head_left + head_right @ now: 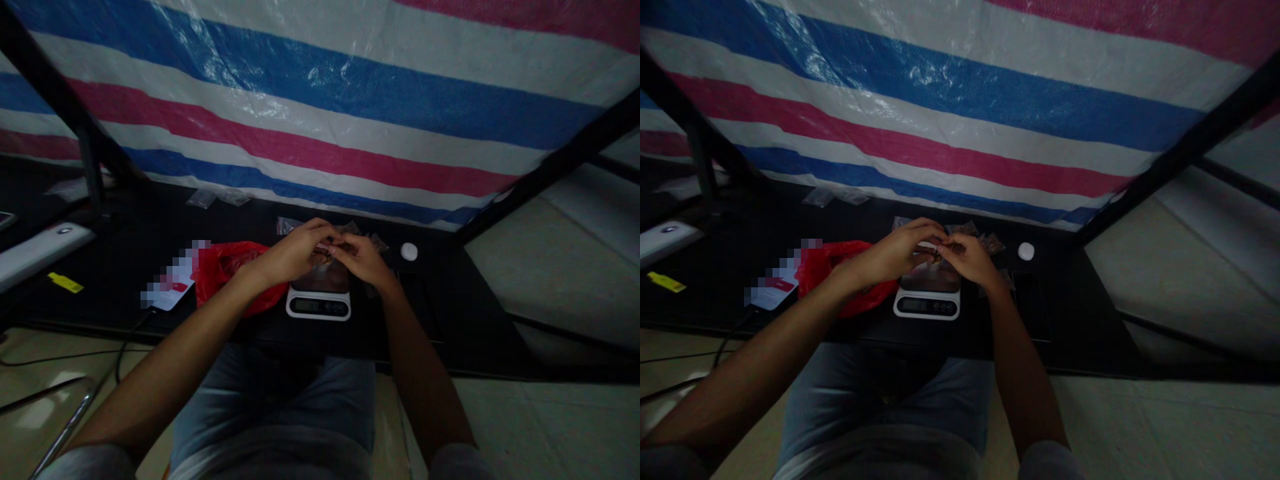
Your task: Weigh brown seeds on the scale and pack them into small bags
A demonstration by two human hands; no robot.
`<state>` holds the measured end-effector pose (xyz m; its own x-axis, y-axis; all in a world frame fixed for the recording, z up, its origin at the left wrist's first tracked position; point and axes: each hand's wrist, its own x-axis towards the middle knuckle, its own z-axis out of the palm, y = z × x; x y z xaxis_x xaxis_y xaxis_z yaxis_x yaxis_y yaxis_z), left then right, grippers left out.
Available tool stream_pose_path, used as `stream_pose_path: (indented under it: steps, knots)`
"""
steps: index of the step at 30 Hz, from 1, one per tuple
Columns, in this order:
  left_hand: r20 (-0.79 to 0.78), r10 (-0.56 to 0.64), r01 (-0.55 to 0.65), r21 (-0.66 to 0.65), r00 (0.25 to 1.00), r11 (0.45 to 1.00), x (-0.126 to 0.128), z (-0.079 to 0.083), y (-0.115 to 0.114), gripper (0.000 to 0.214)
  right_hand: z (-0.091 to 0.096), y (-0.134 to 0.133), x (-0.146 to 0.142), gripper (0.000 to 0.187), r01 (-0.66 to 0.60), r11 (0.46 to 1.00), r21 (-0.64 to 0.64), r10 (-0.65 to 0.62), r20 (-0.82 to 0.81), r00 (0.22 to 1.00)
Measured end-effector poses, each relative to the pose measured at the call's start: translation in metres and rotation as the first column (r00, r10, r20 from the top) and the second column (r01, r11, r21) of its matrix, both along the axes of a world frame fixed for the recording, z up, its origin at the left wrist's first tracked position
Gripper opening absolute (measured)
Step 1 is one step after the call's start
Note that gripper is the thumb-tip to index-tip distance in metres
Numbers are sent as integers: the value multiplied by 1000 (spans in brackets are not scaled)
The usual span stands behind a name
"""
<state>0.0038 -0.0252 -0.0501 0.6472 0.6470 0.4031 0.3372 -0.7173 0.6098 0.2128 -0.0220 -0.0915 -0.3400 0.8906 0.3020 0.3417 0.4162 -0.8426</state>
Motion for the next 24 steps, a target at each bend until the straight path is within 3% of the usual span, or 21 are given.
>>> stream_pose_path:
  steps: [10, 15, 21, 24]
  knots:
    - [17, 26, -27, 62, 1000, 998, 9, -10, -1, 52, -1, 1, 5, 14, -1, 1000, 17, 1, 27, 1000]
    - [52, 49, -53, 81, 997, 995, 5, -5, -1, 48, 2, 1, 4, 18, 27, 1000, -1, -27, 37, 999]
    - [-12, 182, -179, 110, 983, 978, -29, 18, -6, 27, 8, -2, 3, 25, 142, 988, 64, -145, 37, 989]
    - [-149, 252, -256, -6, 956, 967, -59, 19, -14, 20, 11, -3, 2, 27, 185, 980, 70, -188, 38, 981]
